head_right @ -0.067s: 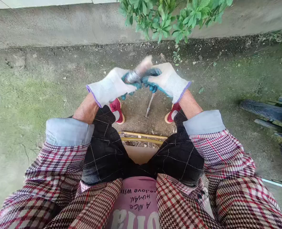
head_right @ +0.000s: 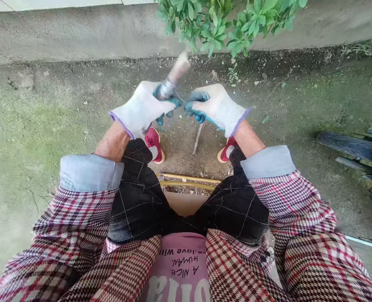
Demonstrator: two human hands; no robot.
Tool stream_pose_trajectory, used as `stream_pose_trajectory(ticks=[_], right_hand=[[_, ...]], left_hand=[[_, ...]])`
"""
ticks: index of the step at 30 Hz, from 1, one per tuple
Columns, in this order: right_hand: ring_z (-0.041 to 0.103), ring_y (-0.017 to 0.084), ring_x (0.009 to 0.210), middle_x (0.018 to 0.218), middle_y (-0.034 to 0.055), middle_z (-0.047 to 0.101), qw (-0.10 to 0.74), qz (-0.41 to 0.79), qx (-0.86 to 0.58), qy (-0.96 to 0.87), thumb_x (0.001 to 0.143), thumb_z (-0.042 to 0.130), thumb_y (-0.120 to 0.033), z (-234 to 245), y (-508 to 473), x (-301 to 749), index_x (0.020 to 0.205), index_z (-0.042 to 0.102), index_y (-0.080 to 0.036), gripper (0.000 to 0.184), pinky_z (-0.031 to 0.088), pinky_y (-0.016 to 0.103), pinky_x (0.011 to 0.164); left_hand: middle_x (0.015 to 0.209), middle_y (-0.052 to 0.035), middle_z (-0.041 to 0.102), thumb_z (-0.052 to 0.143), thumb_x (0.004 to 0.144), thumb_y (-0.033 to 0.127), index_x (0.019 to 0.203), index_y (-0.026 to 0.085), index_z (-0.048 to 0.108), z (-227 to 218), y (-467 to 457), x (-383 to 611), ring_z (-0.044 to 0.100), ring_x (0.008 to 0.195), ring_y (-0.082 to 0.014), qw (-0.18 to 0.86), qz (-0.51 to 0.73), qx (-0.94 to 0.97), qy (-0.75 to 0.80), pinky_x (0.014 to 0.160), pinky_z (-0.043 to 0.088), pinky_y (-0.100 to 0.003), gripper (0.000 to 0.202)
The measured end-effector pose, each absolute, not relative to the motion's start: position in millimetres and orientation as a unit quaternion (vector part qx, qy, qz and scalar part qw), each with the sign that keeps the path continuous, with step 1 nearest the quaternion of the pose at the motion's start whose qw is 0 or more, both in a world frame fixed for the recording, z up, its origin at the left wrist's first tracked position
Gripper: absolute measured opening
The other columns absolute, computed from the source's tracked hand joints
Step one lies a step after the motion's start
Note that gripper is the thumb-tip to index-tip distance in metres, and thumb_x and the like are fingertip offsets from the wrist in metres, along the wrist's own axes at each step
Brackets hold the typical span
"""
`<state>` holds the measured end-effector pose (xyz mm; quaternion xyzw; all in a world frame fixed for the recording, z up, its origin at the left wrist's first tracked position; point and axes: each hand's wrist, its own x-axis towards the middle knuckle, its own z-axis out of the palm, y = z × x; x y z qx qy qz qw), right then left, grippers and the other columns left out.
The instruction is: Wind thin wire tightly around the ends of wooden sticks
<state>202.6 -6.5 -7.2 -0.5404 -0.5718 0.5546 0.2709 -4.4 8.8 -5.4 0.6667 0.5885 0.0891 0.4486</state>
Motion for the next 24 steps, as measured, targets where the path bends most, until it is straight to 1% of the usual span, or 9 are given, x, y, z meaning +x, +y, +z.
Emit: stream_pose_trajectory(ticks=[3, 5, 7, 9, 11, 14, 17, 21, 24], right_hand=[[0.056, 0.017, 0.059, 0.069, 0.0034, 0.069, 0.241, 0.572, -0.502, -0.602, 0.075, 0.083, -0.036, -1.3, -9.6, 198.1, 0.066, 0.071, -0.025, 0.019, 0.048, 0.034, 0.056], [0.056, 0.017, 0.06, 0.072, 0.0043, 0.07, 0.221, 0.59, -0.476, -0.614, 0.076, 0.085, -0.045, 2.8, -11.9, 196.9, 0.066, 0.07, -0.026, 0.027, 0.047, 0.035, 0.057], [0.055, 0.018, 0.061, 0.071, 0.0042, 0.07, 0.205, 0.583, -0.478, -0.624, 0.078, 0.084, -0.049, 5.0, -12.7, 198.9, 0.066, 0.07, -0.026, 0.029, 0.047, 0.036, 0.058], [0.054, 0.019, 0.063, 0.07, 0.003, 0.069, 0.188, 0.538, -0.5, -0.652, 0.082, 0.08, -0.044, 3.9, -10.9, 204.5, 0.068, 0.071, -0.027, 0.024, 0.047, 0.036, 0.06], [0.055, 0.019, 0.067, 0.07, 0.002, 0.069, 0.174, 0.482, -0.52, -0.683, 0.084, 0.077, -0.035, 0.1, -7.2, 212.2, 0.07, 0.072, -0.027, 0.016, 0.048, 0.035, 0.064], [0.055, 0.018, 0.072, 0.075, 0.002, 0.071, 0.184, 0.442, -0.535, -0.696, 0.082, 0.073, -0.023, -6.5, -1.5, 220.5, 0.073, 0.073, -0.025, 0.009, 0.048, 0.033, 0.068], [0.052, 0.016, 0.064, 0.069, 0.0031, 0.067, 0.24, 0.47, -0.574, -0.626, 0.079, 0.078, -0.026, -9.1, -0.1, 218.7, 0.068, 0.069, -0.022, 0.015, 0.046, 0.034, 0.061], [0.055, 0.018, 0.061, 0.068, 0.0046, 0.068, 0.263, 0.522, -0.567, -0.58, 0.081, 0.082, -0.037, -7.0, -5.2, 206.4, 0.067, 0.067, -0.024, 0.025, 0.052, 0.038, 0.061], [0.057, 0.018, 0.061, 0.069, 0.0025, 0.069, 0.227, 0.541, -0.52, -0.621, 0.082, 0.082, -0.045, -4.4, -10.0, 199.3, 0.07, 0.069, -0.026, 0.027, 0.052, 0.037, 0.061]], left_hand=[[0.117, -0.0054, 0.08, 0.05, 0.095, 0.045, 0.136, 0.02, 0.066, -10.7, 17.4, -11.6, 0.069, 0.092, -0.0206, 0.402, 0.069, 0.669, 0.622, 0.073, 0.057, -0.034, 0.051], [0.119, -0.0044, 0.08, 0.051, 0.098, 0.046, 0.133, 0.019, 0.069, -11.8, 17.6, -14.2, 0.067, 0.104, -0.0232, 0.33, 0.02, 0.707, 0.626, 0.086, 0.055, -0.036, 0.048], [0.122, -0.0096, 0.079, 0.051, 0.099, 0.039, 0.127, 0.016, 0.073, -12.2, 13.0, -12.7, 0.067, 0.11, -0.0272, 0.261, -0.043, 0.751, 0.605, 0.095, 0.051, -0.038, 0.042], [0.121, -0.0161, 0.078, 0.049, 0.098, 0.03, 0.122, 0.013, 0.076, -14.1, 5.6, -7.5, 0.07, 0.108, -0.0305, 0.231, -0.107, 0.785, 0.565, 0.096, 0.05, -0.041, 0.039], [0.111, -0.0183, 0.079, 0.05, 0.095, 0.025, 0.116, 0.011, 0.078, -17.7, -1.7, -0.9, 0.071, 0.105, -0.0318, 0.238, -0.152, 0.809, 0.515, 0.092, 0.051, -0.041, 0.037], [0.092, -0.0161, 0.078, 0.057, 0.09, 0.028, 0.107, 0.011, 0.08, -20.9, -6.8, 6.2, 0.073, 0.092, -0.0301, 0.289, -0.12, 0.836, 0.452, 0.085, 0.052, -0.039, 0.033], [0.088, -0.0119, 0.078, 0.059, 0.092, 0.039, 0.118, 0.016, 0.079, -15.3, -3.9, 7.2, 0.071, 0.083, -0.0255, 0.354, -0.033, 0.815, 0.458, 0.077, 0.053, -0.037, 0.04], [0.11, -0.0103, 0.078, 0.052, 0.099, 0.05, 0.142, 0.02, 0.066, -5.1, 7.7, -0.1, 0.07, 0.088, -0.0209, 0.428, 0.085, 0.694, 0.572, 0.071, 0.055, -0.033, 0.054], [0.132, -0.0107, 0.072, 0.04, 0.105, 0.048, 0.15, 0.019, 0.057, -5.0, 15.7, -9.0, 0.068, 0.107, -0.0249, 0.407, 0.042, 0.691, 0.597, 0.082, 0.058, -0.038, 0.057]])
